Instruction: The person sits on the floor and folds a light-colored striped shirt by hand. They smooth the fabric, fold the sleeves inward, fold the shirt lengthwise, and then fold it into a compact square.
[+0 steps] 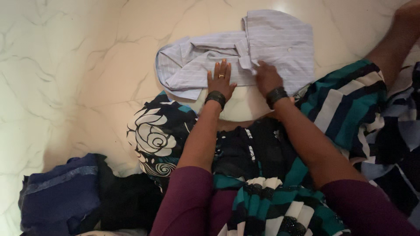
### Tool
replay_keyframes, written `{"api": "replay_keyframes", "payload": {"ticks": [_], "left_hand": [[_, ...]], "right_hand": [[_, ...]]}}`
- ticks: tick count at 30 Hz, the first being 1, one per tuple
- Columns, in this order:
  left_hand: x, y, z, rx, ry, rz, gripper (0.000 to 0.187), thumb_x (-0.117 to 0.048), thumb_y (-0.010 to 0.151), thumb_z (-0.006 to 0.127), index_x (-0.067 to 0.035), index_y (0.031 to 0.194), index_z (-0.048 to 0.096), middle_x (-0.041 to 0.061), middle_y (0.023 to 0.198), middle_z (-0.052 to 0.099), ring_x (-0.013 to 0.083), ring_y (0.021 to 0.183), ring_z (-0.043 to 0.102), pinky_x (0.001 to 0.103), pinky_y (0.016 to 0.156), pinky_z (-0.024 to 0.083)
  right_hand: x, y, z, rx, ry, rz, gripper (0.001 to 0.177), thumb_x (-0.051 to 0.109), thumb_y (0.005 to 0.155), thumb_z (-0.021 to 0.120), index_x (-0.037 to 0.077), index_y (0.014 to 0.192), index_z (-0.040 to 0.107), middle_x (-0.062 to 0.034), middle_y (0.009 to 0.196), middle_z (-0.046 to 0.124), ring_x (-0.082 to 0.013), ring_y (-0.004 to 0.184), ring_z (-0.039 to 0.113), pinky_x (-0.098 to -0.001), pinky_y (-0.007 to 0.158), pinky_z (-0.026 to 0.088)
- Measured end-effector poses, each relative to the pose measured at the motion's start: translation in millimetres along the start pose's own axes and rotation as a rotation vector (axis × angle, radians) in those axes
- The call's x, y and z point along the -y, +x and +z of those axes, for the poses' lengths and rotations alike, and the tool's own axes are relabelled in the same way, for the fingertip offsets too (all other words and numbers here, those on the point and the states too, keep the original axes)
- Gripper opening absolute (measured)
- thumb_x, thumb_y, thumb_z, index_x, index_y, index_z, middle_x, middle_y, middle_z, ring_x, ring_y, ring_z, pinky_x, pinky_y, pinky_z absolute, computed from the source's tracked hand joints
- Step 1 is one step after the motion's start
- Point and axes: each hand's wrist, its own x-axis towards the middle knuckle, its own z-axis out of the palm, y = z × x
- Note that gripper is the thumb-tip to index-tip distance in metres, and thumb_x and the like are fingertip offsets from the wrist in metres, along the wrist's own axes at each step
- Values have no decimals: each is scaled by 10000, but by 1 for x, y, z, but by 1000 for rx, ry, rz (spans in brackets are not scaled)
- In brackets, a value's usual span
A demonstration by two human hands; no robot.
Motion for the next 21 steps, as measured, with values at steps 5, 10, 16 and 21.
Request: {"api": "replay_keyframes", "payload": {"ticks": [5, 10, 16, 21], "left_hand": [[-1, 1, -2, -1, 7, 6, 920, -514, 957, 605, -173, 1639, 90, 30, 1714, -58, 309, 1583, 11, 614, 1228, 129], [-2, 0, -2, -9, -15, -5, 917, -497, 955, 625, -171, 1645, 116, 26, 1724, -46, 300, 1588, 15, 620, 1229, 127], [-6, 4, -4, 9, 7, -34, 924, -482, 930, 656, -168, 1632, 145, 43, 1729, 3, 308, 1588, 31, 644, 1214, 132], [-12, 5, -14, -97, -6, -2, 947, -456, 908, 693, -174, 1655, 183, 68, 1734, 34, 309, 1589, 67, 650, 1209, 146]], "right_hand": [[-127, 2, 10, -91, 27, 298, 354, 320, 1163, 573, 0, 1301, 639, -242, 1336, 647, -406, 1210, 612, -516, 1039, 496], [-234, -46, -82, -567, 403, 394, 362, 272, 1146, 597, -9, 1373, 594, -247, 1399, 618, -399, 1281, 585, -504, 1089, 469], [-270, -86, -119, -820, 895, 223, 418, 214, 1126, 626, -21, 1461, 540, -253, 1475, 582, -389, 1366, 553, -490, 1148, 436], [-213, -62, -81, -757, 474, 21, 493, 167, 1109, 650, -31, 1534, 496, -257, 1538, 552, -381, 1438, 526, -479, 1197, 409]]}}
